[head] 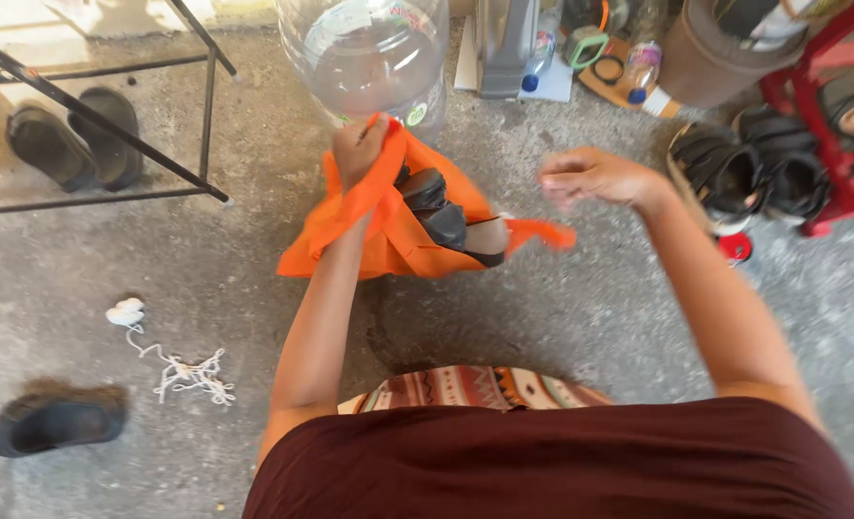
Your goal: The person takes an orange bag from another person, places two shoes into the bag from the floor, picks up another shoe from the floor and adds it to the bag, and then picks up a black sock.
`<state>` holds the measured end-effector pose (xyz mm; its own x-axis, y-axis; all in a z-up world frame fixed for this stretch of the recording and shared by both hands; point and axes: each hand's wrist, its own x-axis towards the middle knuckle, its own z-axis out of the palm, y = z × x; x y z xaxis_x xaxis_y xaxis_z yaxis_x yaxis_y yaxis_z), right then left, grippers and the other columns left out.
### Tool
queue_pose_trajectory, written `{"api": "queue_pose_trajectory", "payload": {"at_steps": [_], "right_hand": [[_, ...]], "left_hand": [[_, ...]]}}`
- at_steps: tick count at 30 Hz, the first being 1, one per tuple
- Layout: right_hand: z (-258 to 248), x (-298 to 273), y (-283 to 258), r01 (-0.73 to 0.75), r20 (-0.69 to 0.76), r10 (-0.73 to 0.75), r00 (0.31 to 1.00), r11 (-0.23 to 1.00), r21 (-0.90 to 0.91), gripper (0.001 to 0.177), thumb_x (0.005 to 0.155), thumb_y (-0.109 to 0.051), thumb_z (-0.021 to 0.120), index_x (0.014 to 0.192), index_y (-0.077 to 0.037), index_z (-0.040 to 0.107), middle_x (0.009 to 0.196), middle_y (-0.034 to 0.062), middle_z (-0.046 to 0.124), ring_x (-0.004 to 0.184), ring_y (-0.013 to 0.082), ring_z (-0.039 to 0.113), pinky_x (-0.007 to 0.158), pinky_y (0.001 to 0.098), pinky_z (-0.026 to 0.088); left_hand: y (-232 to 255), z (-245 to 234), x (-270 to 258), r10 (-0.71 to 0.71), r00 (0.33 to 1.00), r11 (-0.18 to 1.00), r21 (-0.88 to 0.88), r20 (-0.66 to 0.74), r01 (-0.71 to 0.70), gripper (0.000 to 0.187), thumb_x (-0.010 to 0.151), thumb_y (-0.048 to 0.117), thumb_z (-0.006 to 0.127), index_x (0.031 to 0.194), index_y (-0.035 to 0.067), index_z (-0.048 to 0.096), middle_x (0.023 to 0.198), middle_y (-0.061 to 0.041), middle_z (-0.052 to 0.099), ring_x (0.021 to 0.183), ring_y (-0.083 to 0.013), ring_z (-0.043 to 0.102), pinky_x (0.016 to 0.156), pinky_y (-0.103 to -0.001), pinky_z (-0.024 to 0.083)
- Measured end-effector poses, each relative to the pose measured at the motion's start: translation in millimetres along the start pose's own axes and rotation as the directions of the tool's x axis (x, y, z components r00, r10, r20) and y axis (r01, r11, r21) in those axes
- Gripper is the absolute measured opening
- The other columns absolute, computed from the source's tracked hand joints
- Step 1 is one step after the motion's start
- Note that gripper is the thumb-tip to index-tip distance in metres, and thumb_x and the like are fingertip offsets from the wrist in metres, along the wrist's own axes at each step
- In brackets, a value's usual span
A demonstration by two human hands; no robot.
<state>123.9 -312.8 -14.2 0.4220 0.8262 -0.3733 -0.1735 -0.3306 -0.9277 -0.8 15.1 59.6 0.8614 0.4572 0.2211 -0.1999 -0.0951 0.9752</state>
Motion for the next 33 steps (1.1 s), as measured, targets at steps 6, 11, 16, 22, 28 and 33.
{"api": "queue_pose_trajectory", "payload": {"at_steps": [6,11,16,22,28,33], "right_hand": [[90.3,7.1,-43.4,-0.403,-0.399,0.091,0.912,0.367,-0.838,0.106,0.049,-0.03,0.081,0.132,-0.027,0.015,0.132,0.0137,0.015,0.121,0.0345,0.014,0.089,0.0617,0.015],[87.0,-11.1,-58.2,-0.344,-0.363,-0.499,0.787,0.134,-0.929,0.077,0.064,-0.005,0.056,0.133,-0.026,0.029,0.138,0.014,0.019,0.128,0.0338,0.019,0.092,0.065,0.015],[70.8,-81.1,-97.0,-0.12,-0.224,-0.397,0.89,0.27,-0.955,0.043,0.07,-0.006,0.05,0.111,-0.018,0.051,0.13,0.012,0.034,0.122,0.0316,0.03,0.095,0.0612,0.018],[82.4,-242.3,-197.6,-0.105,-0.511,-0.059,0.858,0.952,-0.286,0.024,0.075,-0.008,0.047,0.095,-0.004,0.06,0.09,0.0124,0.06,0.081,0.0244,0.056,0.071,0.0311,0.043],[119.5,-425.7,-402.4,-0.011,-0.712,0.196,0.674,0.967,0.256,0.021,0.079,-0.011,0.046,0.087,0.005,0.056,0.067,0.008,0.056,0.056,0.0166,0.053,0.05,0.0267,0.043],[153.9,-577.3,-541.9,0.29,-0.825,0.182,0.534,0.878,0.381,0.019,0.088,-0.016,0.042,0.078,-0.001,0.048,0.065,0.0034,0.049,0.053,0.0117,0.042,0.045,0.0243,0.035]], "left_hand": [[33.4,13.3,-1.8,0.12,0.991,0.962,0.253,-0.058,-0.101,0.031,0.083,0.016,0.054,0.059,-0.001,0.045,0.049,0.003,0.03,0.05,-0.004,0.029,0.043,-0.025,0.027],[125.7,30.4,-16.6,0.105,0.992,0.994,0.025,0.071,-0.107,0.033,0.086,0.015,0.053,0.06,-0.001,0.039,0.055,0.005,0.032,0.054,-0.0032,0.03,0.044,-0.025,0.026],[220.6,71.8,-14.8,-0.067,0.98,0.994,-0.077,0.19,0.083,0.026,0.086,0.013,0.053,0.064,0.0,0.048,0.056,0.006,0.038,0.055,-0.0018,0.035,0.045,-0.022,0.03],[413.9,89.4,-0.4,-0.237,0.957,0.962,-0.096,0.168,0.255,0.019,0.082,0.015,0.054,0.068,0.002,0.055,0.059,0.005,0.044,0.056,-0.0022,0.038,0.045,-0.021,0.032],[627.4,127.1,6.7,-0.304,0.904,0.928,-0.121,0.3,0.352,0.015,0.079,0.013,0.054,0.07,0.002,0.057,0.061,-0.001,0.049,0.057,-0.0087,0.045,0.047,-0.024,0.036],[757.5,161.9,-41.5,-0.193,0.857,0.972,-0.03,0.478,0.235,0.013,0.077,0.012,0.054,0.072,0.001,0.059,0.063,-0.006,0.052,0.058,-0.0141,0.05,0.049,-0.026,0.039]]}}
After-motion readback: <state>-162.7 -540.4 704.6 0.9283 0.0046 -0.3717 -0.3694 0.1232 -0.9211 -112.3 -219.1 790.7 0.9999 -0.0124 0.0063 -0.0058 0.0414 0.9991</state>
